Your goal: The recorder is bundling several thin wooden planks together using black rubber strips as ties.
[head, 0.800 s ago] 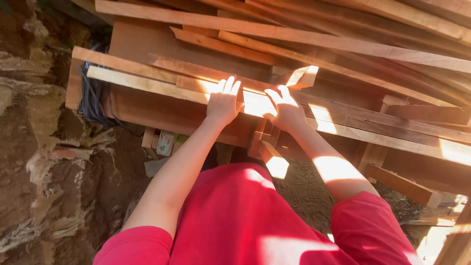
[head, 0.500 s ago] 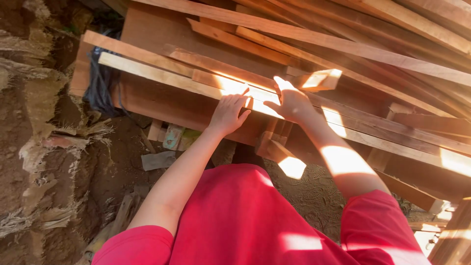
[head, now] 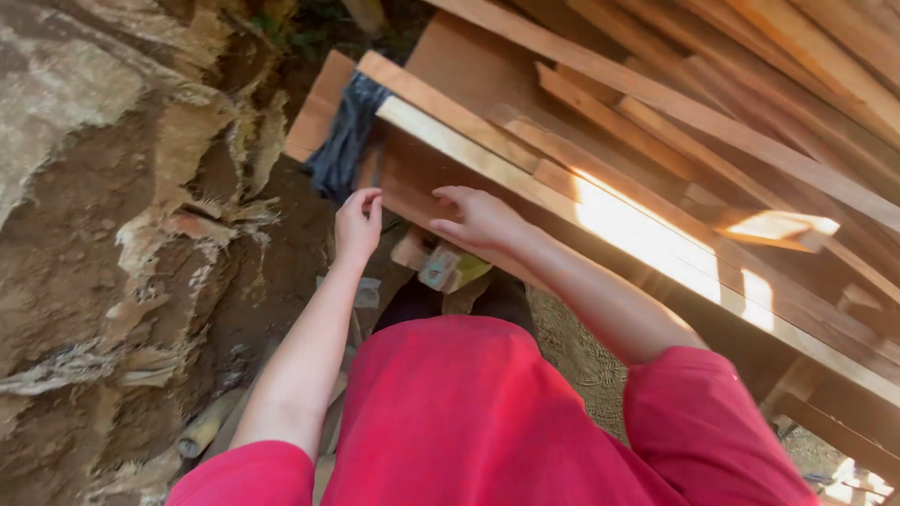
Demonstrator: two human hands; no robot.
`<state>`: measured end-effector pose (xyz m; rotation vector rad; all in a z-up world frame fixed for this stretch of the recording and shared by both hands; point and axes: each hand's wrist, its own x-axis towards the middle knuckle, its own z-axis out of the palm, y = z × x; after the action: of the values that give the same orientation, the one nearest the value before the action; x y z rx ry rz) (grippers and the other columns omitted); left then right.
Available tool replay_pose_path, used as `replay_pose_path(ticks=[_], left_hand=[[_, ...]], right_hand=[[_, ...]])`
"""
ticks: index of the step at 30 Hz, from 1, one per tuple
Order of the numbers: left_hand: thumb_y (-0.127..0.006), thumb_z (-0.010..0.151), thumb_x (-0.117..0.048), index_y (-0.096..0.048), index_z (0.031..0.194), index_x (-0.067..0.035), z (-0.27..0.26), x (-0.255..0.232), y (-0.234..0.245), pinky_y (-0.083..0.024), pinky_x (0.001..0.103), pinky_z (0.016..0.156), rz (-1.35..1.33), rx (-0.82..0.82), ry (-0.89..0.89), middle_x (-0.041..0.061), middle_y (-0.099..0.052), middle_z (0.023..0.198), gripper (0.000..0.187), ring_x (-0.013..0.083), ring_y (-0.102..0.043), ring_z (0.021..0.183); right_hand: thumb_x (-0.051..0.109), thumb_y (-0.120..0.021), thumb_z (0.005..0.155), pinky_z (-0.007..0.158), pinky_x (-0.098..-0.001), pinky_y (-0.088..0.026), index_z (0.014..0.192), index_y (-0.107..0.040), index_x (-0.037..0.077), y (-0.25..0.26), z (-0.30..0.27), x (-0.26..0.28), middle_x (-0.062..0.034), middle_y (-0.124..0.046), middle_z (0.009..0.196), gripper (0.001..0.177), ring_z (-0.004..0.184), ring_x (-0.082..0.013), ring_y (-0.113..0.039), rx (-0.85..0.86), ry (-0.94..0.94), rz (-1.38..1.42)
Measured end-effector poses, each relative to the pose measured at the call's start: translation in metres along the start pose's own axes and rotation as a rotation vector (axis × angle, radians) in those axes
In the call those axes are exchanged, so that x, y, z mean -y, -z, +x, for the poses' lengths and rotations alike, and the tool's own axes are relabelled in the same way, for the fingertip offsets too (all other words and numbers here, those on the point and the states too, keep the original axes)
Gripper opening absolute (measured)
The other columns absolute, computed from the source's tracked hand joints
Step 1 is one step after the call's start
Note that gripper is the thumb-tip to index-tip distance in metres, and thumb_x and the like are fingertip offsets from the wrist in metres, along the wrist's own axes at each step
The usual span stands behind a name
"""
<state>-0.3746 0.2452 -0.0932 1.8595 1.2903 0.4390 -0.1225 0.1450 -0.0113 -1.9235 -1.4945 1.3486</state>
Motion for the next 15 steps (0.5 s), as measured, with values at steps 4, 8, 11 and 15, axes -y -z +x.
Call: replay_pose_path(ticks=[4, 8, 11, 15], left_hand=[[-0.065, 0.100, -0.014, -0.073, 0.113, -0.015, 0.026, 0.023, 0.013, -0.061, 0.040, 0.076, 0.028, 0.038, 0.019, 0.011, -0.073, 0.100, 0.016, 0.0314, -0.074, 0.092], [-0.060, 0.099, -0.007, -0.068, 0.121, -0.006, 0.056, 0.037, 0.019, -0.061, 0.048, 0.082, 0.019, 0.091, -0.046, 0.020, -0.071, 0.103, 0.023, 0.0425, -0.070, 0.101], [-0.061, 0.099, -0.011, -0.069, 0.121, -0.008, 0.066, 0.050, 0.015, -0.060, 0.047, 0.083, 0.019, 0.161, 0.007, 0.018, -0.072, 0.106, 0.024, 0.0400, -0.071, 0.100], [-0.064, 0.099, -0.020, -0.071, 0.121, -0.017, 0.081, 0.068, 0.009, -0.062, 0.041, 0.079, 0.036, 0.266, 0.101, 0.010, -0.076, 0.109, 0.023, 0.0309, -0.075, 0.093]], right_hand=[[0.064, -0.070, 0.089, 0.098, -0.0476, -0.057, 0.142, -0.058, 0.019, -0.109, 0.107, -0.015, -0.0052, -0.074, 0.126, 0.071, 0.119, -0.0305, -0.069, -0.075, -0.219, 0.173], [0.075, -0.064, 0.086, 0.099, -0.0393, -0.058, 0.129, -0.070, 0.027, -0.139, 0.173, -0.015, 0.0054, -0.078, 0.115, 0.064, 0.118, -0.0184, -0.070, -0.218, -0.518, 0.264], [0.067, -0.065, 0.085, 0.099, -0.0395, -0.057, 0.123, -0.073, 0.030, -0.127, 0.171, 0.003, 0.0071, -0.078, 0.111, 0.053, 0.117, -0.0187, -0.070, -0.232, -0.588, 0.231], [0.050, -0.066, 0.089, 0.097, -0.0399, -0.058, 0.114, -0.075, 0.029, -0.137, 0.191, -0.029, 0.0052, -0.079, 0.106, 0.034, 0.113, -0.0211, -0.071, -0.223, -0.525, 0.129]])
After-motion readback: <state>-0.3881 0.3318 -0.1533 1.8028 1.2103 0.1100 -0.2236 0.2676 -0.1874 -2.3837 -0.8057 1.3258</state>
